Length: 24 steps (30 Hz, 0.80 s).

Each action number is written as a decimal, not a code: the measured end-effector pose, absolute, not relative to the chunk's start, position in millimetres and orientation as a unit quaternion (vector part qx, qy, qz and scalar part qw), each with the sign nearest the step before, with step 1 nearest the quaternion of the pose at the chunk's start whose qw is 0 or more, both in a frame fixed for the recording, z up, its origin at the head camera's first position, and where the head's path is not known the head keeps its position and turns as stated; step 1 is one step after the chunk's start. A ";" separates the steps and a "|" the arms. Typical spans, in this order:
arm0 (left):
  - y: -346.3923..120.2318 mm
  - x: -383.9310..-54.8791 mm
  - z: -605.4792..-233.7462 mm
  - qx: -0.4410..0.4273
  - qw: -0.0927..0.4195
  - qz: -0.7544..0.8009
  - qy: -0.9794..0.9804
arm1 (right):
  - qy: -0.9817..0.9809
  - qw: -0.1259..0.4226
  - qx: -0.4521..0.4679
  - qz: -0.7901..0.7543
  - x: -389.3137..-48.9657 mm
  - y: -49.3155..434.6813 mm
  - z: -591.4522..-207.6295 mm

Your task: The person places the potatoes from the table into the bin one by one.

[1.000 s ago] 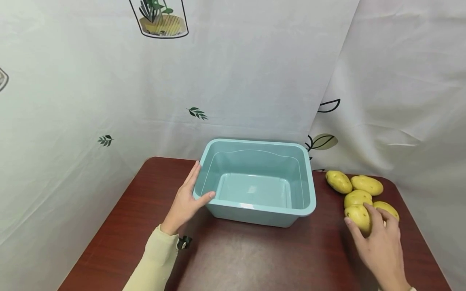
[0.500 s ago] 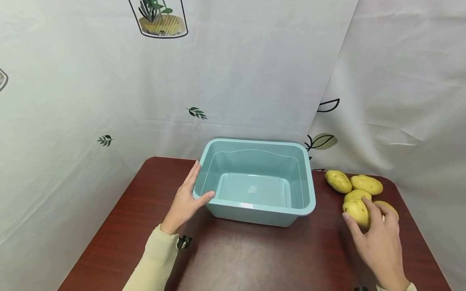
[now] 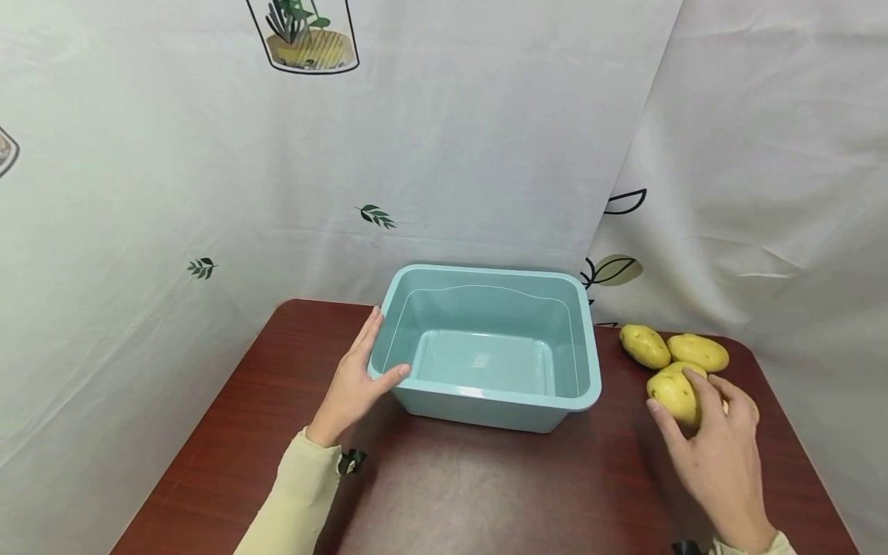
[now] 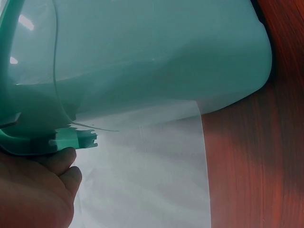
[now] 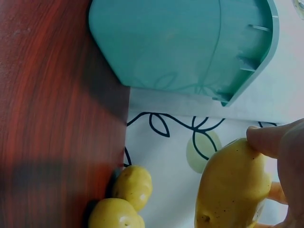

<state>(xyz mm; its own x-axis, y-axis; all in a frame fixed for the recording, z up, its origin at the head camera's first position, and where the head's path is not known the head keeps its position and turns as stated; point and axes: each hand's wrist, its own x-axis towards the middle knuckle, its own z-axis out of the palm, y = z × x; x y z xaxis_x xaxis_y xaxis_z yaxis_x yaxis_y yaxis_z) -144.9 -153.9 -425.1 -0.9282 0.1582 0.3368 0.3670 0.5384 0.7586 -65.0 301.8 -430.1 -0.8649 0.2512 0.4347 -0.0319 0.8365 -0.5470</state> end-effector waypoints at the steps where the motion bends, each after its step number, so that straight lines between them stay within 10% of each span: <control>1: -154.0 -145.0 -425.4 -0.152 0.115 -0.456 -0.869 | -0.925 0.252 -0.060 0.278 -65.3 301.4 -429.9; 24: -153.6 -144.7 -425.7 -0.154 0.118 -0.459 -0.867 | -0.919 0.254 -0.043 0.298 -73.5 290.7 -417.7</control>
<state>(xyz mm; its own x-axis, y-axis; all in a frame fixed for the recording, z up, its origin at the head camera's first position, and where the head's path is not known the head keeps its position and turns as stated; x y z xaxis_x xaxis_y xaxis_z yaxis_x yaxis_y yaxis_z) -144.7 -153.6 -425.7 -0.9244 0.1584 0.3469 0.3760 0.5310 0.7594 -73.5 290.7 -417.7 -0.8667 0.2310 0.4420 -0.0721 0.8189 -0.5694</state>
